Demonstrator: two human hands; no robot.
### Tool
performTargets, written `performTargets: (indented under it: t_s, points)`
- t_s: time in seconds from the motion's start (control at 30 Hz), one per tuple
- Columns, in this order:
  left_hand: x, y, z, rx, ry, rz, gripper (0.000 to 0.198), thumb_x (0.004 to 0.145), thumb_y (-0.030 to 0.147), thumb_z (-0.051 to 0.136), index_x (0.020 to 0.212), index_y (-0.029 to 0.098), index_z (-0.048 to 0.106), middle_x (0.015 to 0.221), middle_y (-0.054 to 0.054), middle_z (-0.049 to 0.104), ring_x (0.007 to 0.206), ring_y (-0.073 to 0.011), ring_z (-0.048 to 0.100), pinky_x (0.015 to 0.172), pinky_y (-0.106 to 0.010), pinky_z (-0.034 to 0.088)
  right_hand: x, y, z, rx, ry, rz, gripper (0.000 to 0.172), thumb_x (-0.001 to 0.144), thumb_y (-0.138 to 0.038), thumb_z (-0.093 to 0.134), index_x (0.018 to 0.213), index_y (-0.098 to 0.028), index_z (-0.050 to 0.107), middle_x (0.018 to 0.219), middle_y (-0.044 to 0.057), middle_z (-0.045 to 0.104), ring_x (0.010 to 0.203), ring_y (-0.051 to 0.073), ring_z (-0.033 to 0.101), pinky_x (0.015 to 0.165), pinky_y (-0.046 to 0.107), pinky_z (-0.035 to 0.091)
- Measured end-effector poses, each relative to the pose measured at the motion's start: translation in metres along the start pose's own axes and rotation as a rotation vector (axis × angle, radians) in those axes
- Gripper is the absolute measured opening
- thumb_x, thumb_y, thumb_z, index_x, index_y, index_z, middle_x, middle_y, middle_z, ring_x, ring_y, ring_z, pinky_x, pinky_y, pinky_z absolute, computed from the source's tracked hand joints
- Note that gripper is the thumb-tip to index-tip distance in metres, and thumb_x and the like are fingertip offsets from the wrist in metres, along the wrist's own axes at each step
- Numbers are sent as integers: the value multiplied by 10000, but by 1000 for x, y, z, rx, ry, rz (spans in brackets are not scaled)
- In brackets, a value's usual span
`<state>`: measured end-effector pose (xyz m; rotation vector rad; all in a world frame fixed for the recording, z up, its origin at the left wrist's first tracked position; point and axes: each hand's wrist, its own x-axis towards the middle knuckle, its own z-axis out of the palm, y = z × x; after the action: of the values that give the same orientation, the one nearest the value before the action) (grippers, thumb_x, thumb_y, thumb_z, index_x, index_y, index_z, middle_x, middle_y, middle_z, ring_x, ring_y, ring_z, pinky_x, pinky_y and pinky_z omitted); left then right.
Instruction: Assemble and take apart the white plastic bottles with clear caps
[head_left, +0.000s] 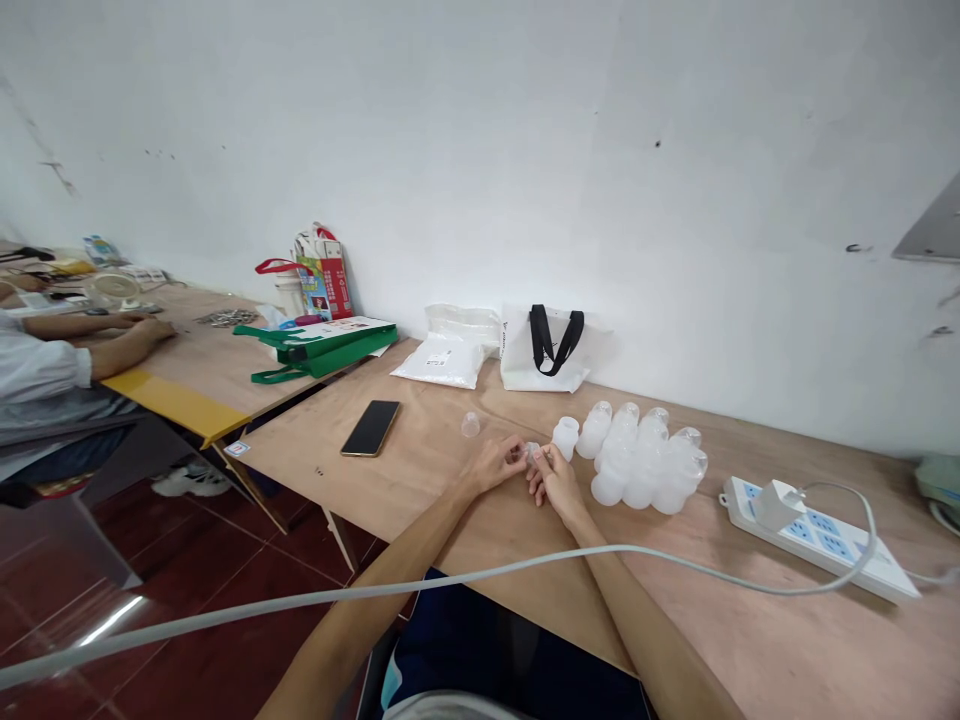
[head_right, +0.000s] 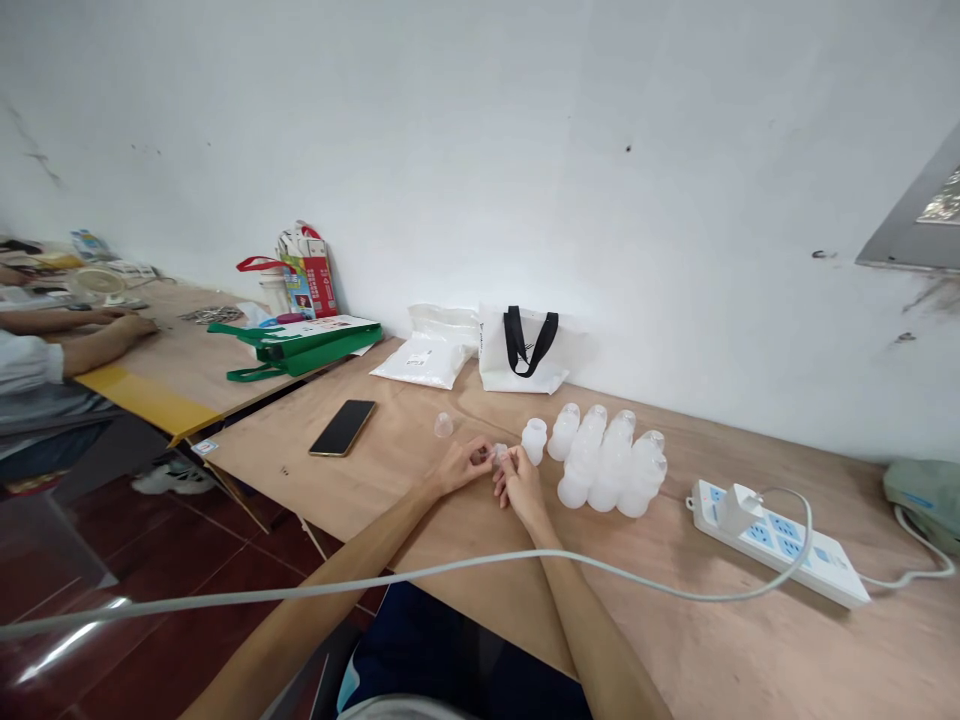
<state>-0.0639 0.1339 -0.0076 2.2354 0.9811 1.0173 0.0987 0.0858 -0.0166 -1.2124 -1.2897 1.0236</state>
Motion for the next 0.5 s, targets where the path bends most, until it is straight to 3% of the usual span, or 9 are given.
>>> performTargets:
  t_s: [0.13,0.3,0.4,0.5]
  points:
    - [0,1,0,30,84,-9,131,899,304,588,828,194,603,749,22,633,629,-104,550,610,-219,429,2,3,-1,-15,54,10,415,882,-650,524,835,-244,452,594,-51,608,372,111,544,277,180,372]
    - [3,-1,-5,38,181,-22,127,851,307,615,824,205,544,786,12,605,676,-131,532,650,-261,427,3,4,-3,-13,-31,20,461,861,-697,525,835,-240,470,618,-35,634,370,106,521,282,180,324]
    - [4,0,-9,97,156,-3,170,822,280,625,779,210,477,754,24,544,695,-139,496,663,-271,402,3,0,-6,-217,-70,-38,427,914,-641,460,787,-235,492,639,-10,664,376,108,508,328,204,322]
    - [4,0,-10,110,138,-29,213,810,259,624,747,215,425,733,30,508,686,-138,474,658,-273,389,3,-5,-13,-486,-50,-135,374,966,-489,420,704,-238,507,597,-6,651,468,137,550,481,240,395]
